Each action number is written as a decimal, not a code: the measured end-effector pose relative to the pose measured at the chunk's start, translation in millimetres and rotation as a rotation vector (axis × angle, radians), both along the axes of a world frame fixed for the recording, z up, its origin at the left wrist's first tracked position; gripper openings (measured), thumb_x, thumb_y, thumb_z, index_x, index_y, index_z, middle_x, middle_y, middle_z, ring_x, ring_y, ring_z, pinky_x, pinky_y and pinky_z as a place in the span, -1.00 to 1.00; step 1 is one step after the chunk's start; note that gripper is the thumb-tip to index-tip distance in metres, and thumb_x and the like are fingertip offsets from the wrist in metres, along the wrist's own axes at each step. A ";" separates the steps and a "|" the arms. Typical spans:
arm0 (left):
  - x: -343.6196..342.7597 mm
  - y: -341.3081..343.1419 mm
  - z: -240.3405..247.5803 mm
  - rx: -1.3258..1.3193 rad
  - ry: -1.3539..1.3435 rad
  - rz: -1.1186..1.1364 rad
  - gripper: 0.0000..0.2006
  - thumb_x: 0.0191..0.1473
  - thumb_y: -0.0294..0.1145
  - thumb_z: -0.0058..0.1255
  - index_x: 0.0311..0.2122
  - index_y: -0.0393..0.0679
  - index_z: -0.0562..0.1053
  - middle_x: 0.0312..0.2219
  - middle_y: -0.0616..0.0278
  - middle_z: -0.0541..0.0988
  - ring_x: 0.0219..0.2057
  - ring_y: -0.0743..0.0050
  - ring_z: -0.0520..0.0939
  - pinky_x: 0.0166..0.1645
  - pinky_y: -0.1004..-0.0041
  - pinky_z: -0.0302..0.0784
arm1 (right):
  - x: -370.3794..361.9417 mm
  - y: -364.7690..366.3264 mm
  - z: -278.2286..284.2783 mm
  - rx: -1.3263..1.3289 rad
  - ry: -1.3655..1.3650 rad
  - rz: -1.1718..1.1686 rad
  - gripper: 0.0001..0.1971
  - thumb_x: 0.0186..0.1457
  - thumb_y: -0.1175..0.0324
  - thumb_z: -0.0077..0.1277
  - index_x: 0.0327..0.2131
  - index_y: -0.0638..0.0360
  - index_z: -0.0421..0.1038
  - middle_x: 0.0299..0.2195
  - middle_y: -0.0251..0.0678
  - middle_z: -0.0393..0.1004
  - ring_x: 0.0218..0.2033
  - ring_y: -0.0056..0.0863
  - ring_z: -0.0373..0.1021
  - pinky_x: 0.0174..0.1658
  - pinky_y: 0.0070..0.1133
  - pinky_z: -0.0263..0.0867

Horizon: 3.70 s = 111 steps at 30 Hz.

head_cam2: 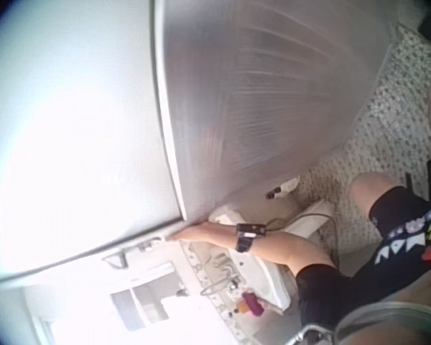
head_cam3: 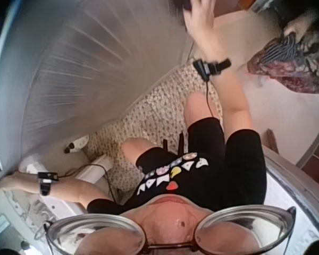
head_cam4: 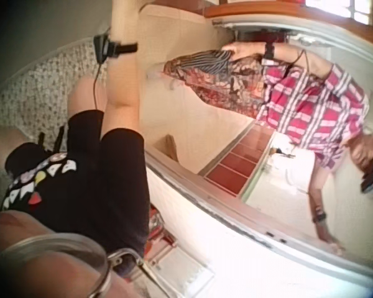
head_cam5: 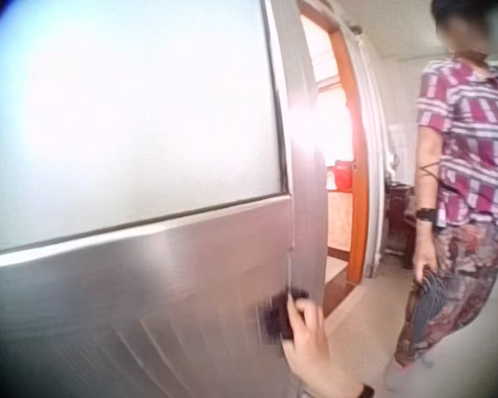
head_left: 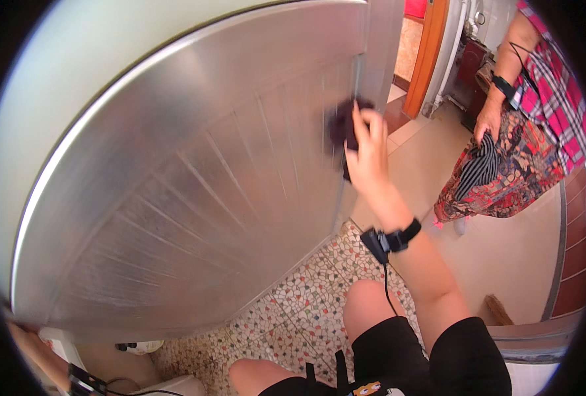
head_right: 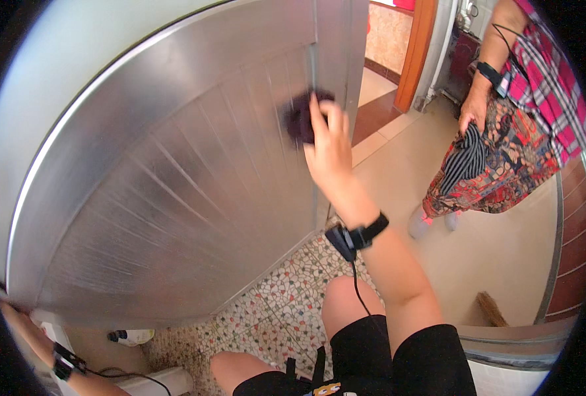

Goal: The person wipes the metal frame and handle of a bathroom door with a dark cloth, then opens the door and wipes the metal panel on the door's interior surface. The person finishes by closing the door and walking out of the bathroom.

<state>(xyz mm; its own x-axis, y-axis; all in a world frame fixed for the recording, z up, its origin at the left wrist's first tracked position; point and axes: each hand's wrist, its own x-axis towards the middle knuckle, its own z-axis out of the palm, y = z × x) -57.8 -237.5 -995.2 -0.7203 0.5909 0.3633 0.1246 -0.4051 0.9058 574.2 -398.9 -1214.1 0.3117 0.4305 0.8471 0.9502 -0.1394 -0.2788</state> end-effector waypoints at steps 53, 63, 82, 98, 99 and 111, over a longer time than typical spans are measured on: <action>870.7 -99.0 -136.4 -0.630 1.549 -2.164 -0.68 0.03 -0.21 -0.05 -0.28 -0.27 0.54 -0.35 -0.16 0.60 -0.23 -0.13 0.59 -0.07 0.15 0.48 | 380.9 -60.6 289.8 0.858 1.739 0.053 -0.71 0.17 0.25 0.02 -0.08 0.17 0.42 -0.20 -0.35 0.52 -0.21 -0.45 0.47 -0.12 -0.46 0.40; 1050.2 -24.9 -92.2 -0.527 1.516 -2.015 -0.68 0.04 -0.22 -0.10 -0.22 -0.23 0.51 -0.32 -0.16 0.59 -0.23 -0.14 0.58 -0.09 0.10 0.48 | 574.4 -2.9 325.1 0.799 1.680 -0.083 -0.70 0.14 0.27 0.03 -0.10 0.22 0.41 -0.27 -0.35 0.53 -0.28 -0.51 0.47 -0.15 -0.54 0.38; 1170.8 249.2 -143.8 -1.093 1.129 -1.684 -0.69 0.10 -0.23 -0.03 -0.19 -0.26 0.52 -0.32 -0.01 0.62 -0.23 0.16 0.63 -0.11 0.30 0.51 | 809.9 118.3 294.2 0.289 1.770 -0.185 -0.69 0.19 0.29 -0.04 -0.05 0.23 0.40 -0.34 -0.35 0.50 -0.31 -0.50 0.43 -0.24 -0.51 0.33; 1352.9 332.8 44.2 -0.694 0.355 -1.954 -0.72 0.04 -0.55 0.09 -0.11 -0.20 0.39 -0.28 0.27 0.54 -0.25 0.51 0.55 -0.12 0.49 0.48 | 899.9 359.2 308.5 -0.935 1.304 0.776 -0.62 0.19 0.18 0.01 -0.04 0.25 0.37 -0.20 -0.23 0.49 -0.13 -0.51 0.35 -0.03 -0.55 0.27; 1363.5 341.9 50.8 -0.756 0.371 -1.912 -0.76 0.04 -0.57 0.08 -0.15 -0.20 0.40 -0.31 0.29 0.53 -0.26 0.54 0.55 -0.15 0.51 0.48 | 912.2 367.8 308.3 -0.903 1.267 0.736 -0.63 0.17 0.18 0.04 -0.07 0.24 0.37 -0.23 -0.26 0.49 -0.14 -0.52 0.35 -0.05 -0.54 0.27; 1480.8 389.0 103.5 -0.607 0.569 -1.618 -0.64 0.00 -0.53 0.06 -0.04 -0.09 0.38 -0.44 0.21 0.49 -0.41 0.43 0.53 -0.31 0.45 0.46 | 1057.5 450.4 298.2 -0.655 1.342 0.663 -0.82 0.09 0.41 0.11 -0.23 0.21 0.43 -0.36 -0.39 0.47 -0.31 -0.65 0.37 -0.24 -0.61 0.33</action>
